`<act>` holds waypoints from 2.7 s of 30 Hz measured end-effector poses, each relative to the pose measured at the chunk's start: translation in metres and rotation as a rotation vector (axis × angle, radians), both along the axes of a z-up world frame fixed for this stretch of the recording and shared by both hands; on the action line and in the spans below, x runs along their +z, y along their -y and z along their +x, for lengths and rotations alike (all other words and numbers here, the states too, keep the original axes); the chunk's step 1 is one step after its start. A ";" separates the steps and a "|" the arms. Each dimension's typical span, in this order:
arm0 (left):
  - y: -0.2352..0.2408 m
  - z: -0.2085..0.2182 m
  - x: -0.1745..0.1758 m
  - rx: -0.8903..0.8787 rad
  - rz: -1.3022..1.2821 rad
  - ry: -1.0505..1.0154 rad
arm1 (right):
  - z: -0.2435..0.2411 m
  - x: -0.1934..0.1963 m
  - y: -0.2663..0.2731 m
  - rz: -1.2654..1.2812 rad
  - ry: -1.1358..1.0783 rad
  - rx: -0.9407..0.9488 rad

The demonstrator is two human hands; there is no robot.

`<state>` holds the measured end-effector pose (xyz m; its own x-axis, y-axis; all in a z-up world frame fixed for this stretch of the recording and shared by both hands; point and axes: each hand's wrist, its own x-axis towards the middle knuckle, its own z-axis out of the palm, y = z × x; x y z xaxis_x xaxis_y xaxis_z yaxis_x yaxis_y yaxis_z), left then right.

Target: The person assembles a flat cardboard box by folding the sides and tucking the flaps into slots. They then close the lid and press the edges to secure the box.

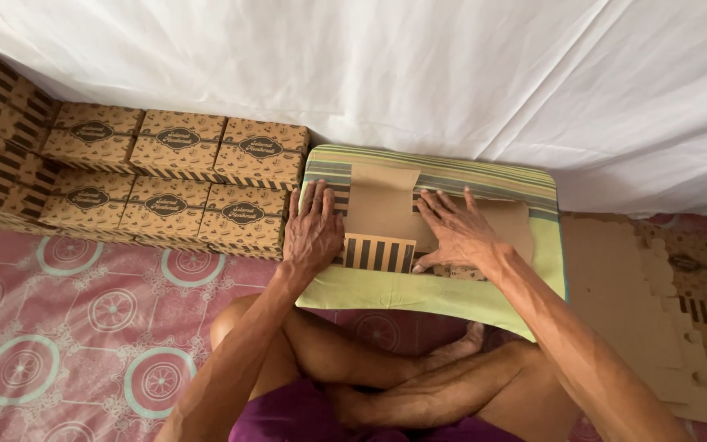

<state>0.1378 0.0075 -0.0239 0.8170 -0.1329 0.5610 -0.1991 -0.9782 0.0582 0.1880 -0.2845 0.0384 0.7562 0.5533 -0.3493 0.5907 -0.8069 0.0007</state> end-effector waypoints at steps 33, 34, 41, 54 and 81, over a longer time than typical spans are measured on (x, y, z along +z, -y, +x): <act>0.004 -0.003 0.021 -0.125 0.010 -0.254 | -0.003 -0.004 0.004 0.033 0.017 0.013; 0.002 0.000 0.017 -0.125 0.010 -0.253 | -0.002 -0.002 0.001 0.033 0.019 0.013; -0.001 0.003 0.008 -0.227 -0.048 -0.119 | 0.002 -0.003 -0.001 0.066 -0.033 0.004; 0.000 0.006 -0.006 -0.007 -0.030 0.122 | -0.025 0.005 -0.002 0.117 0.054 -0.019; -0.017 0.019 -0.043 -0.031 -0.368 -0.067 | -0.163 -0.037 0.135 0.824 0.686 -0.715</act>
<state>0.1572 0.0242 -0.0666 0.8524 0.0423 0.5211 -0.2124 -0.8827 0.4191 0.0253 -0.4200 0.0013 0.8607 -0.1813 0.4758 0.1064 -0.8498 -0.5162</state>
